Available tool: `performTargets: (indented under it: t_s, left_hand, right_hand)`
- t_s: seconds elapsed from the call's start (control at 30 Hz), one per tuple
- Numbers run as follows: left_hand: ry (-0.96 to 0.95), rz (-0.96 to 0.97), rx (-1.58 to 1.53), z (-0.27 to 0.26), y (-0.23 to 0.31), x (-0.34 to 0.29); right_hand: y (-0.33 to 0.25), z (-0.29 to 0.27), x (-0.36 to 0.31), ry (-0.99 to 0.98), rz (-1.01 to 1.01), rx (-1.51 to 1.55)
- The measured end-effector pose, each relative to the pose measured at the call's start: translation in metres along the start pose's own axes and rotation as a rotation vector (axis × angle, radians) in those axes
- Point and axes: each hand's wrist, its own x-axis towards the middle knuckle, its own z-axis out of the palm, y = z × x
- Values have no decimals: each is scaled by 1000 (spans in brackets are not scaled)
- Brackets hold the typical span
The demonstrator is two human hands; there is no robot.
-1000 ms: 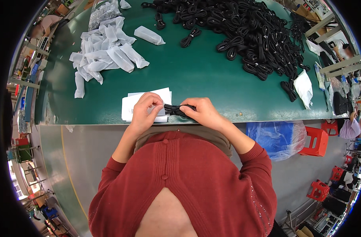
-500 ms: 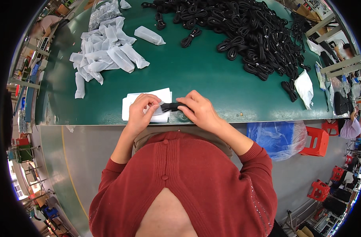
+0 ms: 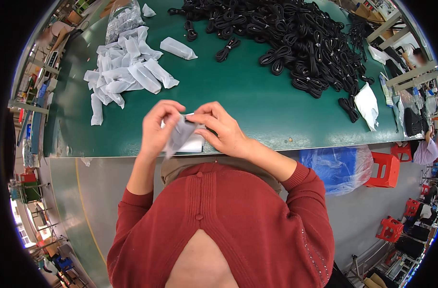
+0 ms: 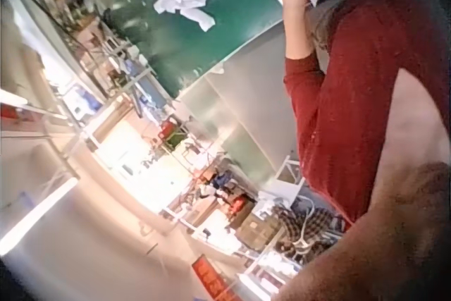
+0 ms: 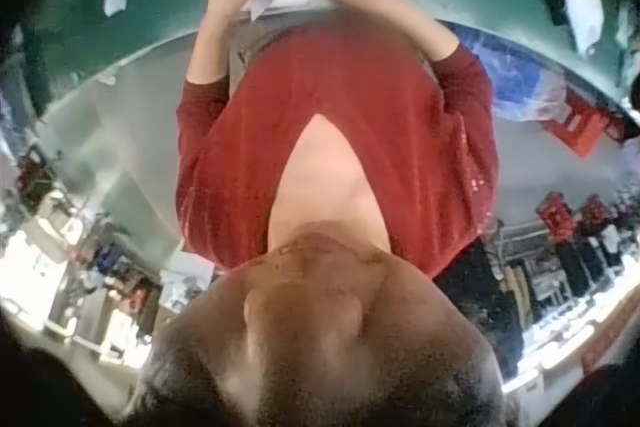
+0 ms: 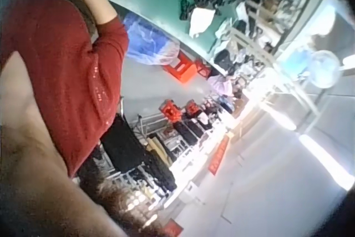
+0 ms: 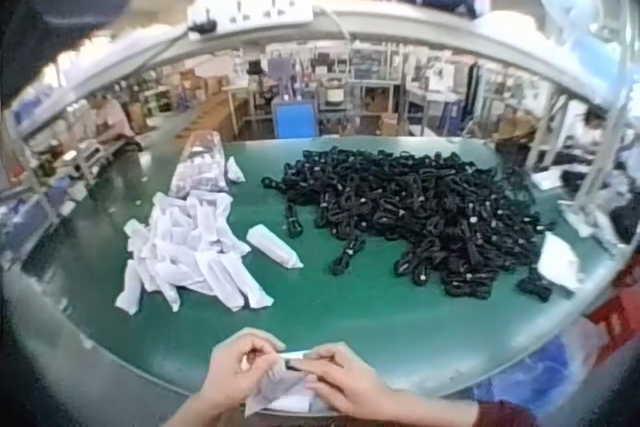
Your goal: The person repeatedly picks up coiled black cables from a large pile on a green workbench and places them into small white plastic bags. The person handles the cables one at a time, inserting each into a bag and then placing the packaged item aside. The process is continuous and repetitive throughout the clip.
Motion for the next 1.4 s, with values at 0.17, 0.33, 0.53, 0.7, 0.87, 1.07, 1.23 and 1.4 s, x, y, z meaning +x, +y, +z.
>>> performTargets:
  t_s: [0.17, 0.33, 0.53, 0.7, 0.87, 1.07, 1.23, 1.4]
  left_hand:
    - [381, -96, -399, -57, -8, 46]
    - [532, 260, 284, -53, 2, 58]
    - [-136, 100, 280, 10, -24, -18]
    - [-148, 194, 472, 31, -36, -39]
    - [-40, -5, 288, 36, -43, -41]
    - [30, -144, 107, 34, -47, -42]
    - [42, -230, 0, 33, -48, -41]
    - [-3, -84, 15, 36, -41, -39]
  right_hand:
    - [50, -41, 40, 307, -59, -577]
    - [154, -128, 36, 138, 138, -1376]
    - [138, -126, 45, 27, 50, -1316]
    - [90, -77, 31, 75, 158, -632]
    - [44, -29, -8, -30, 533, 147]
    - [4, -27, -23, -282, 267, -144]
    - [2, -24, -30, -401, 193, -296]
    - [3, -22, -26, -484, 145, -281]
